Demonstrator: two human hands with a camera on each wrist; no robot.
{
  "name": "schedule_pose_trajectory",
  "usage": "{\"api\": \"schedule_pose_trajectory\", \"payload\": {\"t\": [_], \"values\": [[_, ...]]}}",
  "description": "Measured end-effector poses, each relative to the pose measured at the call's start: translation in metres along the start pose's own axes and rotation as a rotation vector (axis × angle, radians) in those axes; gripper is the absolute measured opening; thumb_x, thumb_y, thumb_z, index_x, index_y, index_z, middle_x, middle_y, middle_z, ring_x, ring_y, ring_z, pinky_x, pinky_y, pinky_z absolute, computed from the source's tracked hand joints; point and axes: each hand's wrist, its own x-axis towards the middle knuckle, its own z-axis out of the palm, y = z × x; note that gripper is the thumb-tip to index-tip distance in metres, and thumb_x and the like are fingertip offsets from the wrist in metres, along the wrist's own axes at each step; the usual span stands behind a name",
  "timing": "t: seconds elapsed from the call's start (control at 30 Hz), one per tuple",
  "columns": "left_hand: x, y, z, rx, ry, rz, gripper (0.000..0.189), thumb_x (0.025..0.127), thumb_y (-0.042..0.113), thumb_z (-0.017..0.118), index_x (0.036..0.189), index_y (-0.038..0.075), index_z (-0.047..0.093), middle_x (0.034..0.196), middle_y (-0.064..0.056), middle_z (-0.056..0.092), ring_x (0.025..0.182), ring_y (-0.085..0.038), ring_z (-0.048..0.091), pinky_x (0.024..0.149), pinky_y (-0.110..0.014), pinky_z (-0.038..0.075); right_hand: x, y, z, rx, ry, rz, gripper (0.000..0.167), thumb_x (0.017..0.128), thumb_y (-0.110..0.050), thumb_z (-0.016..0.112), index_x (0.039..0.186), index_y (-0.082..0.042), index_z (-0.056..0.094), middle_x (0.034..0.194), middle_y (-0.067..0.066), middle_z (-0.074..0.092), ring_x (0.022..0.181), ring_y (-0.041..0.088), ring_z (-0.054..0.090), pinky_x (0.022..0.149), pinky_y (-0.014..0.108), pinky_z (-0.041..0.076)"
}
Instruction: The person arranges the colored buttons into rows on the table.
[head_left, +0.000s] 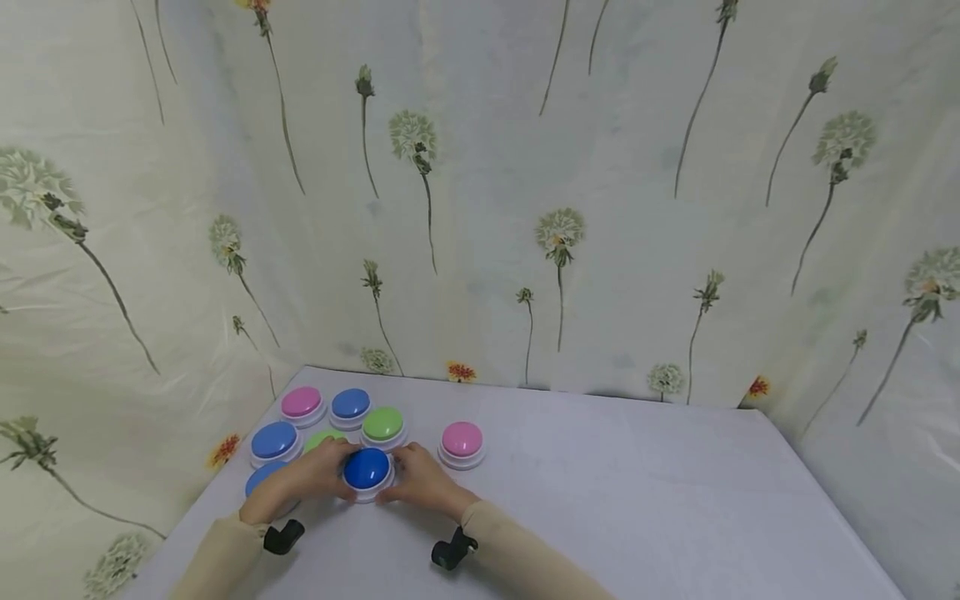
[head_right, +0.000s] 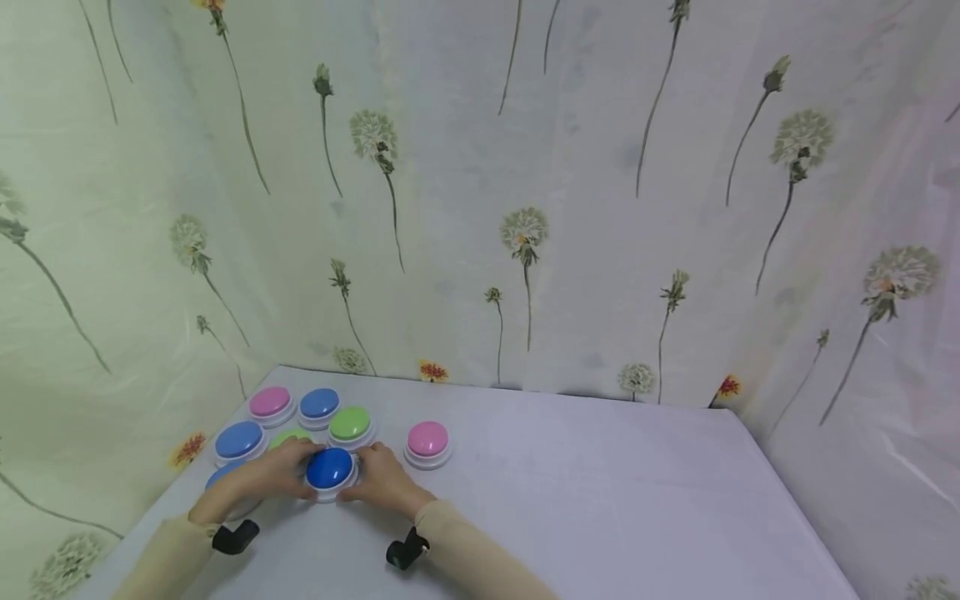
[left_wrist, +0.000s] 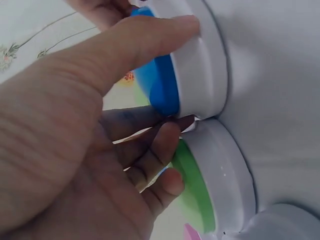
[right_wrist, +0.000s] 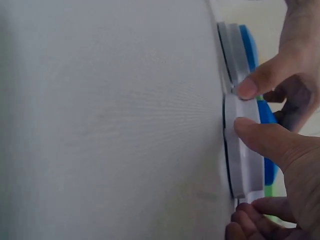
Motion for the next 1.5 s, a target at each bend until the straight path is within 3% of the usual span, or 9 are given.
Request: {"api": "schedule_pose_trajectory", "payload": {"t": [0.17,0.4,0.7,0.87,1.03,1.23,1.5], "values": [[0.000,0.001,-0.002,-0.040,-0.034,-0.002,0.067,0.068,0.021,0.087,0.122,-0.005,0.059,0.114,-0.014,0.063,0.106,-0.028,0.055,0.094,-0.053,0.048,0.000,-0.004,0.005,0.007,-0.001,-0.037,0.071,0.073,-0.037,0.083,0.136,-0.019,0.055,0.126,0.002,0.059,0.112,0.015,0.051,0.099,0.034,0.046],[0.000,-0.001,-0.001,-0.059,-0.036,-0.024,0.067,0.065,0.022,0.089,0.121,-0.002,0.061,0.112,-0.010,0.064,0.104,-0.026,0.055,0.094,-0.052,0.049,-0.001,-0.003,0.006,0.007,-0.009,-0.012,0.071,0.076,-0.044,0.079,0.138,-0.020,0.053,0.129,0.003,0.056,0.115,0.016,0.050,0.101,0.035,0.046],[0.000,-0.005,0.001,-0.077,-0.051,-0.065,0.072,0.065,0.030,0.089,0.124,0.001,0.059,0.113,-0.007,0.062,0.106,-0.023,0.053,0.093,-0.050,0.049,-0.002,-0.003,0.003,0.035,-0.020,-0.078,0.072,0.079,-0.041,0.078,0.141,-0.018,0.049,0.139,0.003,0.053,0.127,0.017,0.050,0.107,0.035,0.043],[-0.001,-0.003,0.000,-0.101,-0.052,-0.071,0.074,0.064,0.030,0.089,0.124,0.000,0.058,0.113,-0.007,0.062,0.106,-0.024,0.054,0.093,-0.050,0.050,-0.003,-0.004,0.000,0.033,-0.027,-0.076,0.067,0.079,-0.040,0.078,0.137,-0.017,0.053,0.133,-0.001,0.059,0.121,0.013,0.055,0.103,0.029,0.046],[-0.002,-0.001,-0.002,-0.124,-0.057,-0.037,0.073,0.065,0.030,0.088,0.123,-0.003,0.058,0.111,-0.009,0.062,0.104,-0.024,0.056,0.092,-0.050,0.050,-0.004,-0.005,-0.003,0.014,-0.031,-0.056,0.066,0.077,-0.043,0.079,0.133,-0.017,0.057,0.124,-0.003,0.064,0.111,0.009,0.058,0.096,0.025,0.049],[-0.003,0.000,-0.004,-0.139,-0.048,0.024,0.072,0.066,0.031,0.087,0.123,-0.002,0.058,0.114,-0.009,0.063,0.106,-0.025,0.057,0.092,-0.049,0.051,-0.007,-0.003,-0.006,-0.031,-0.008,-0.040,0.066,0.076,-0.049,0.078,0.131,-0.018,0.059,0.122,-0.004,0.066,0.110,0.008,0.059,0.094,0.025,0.050],[-0.004,0.017,-0.008,-0.177,-0.044,0.064,0.069,0.068,0.035,0.086,0.122,0.003,0.058,0.114,-0.006,0.063,0.104,-0.022,0.057,0.090,-0.048,0.051,-0.023,-0.004,-0.023,-0.009,-0.001,0.026,0.067,0.073,-0.051,0.079,0.129,-0.018,0.062,0.118,-0.003,0.065,0.098,0.009,0.058,0.078,0.021,0.051]]}}
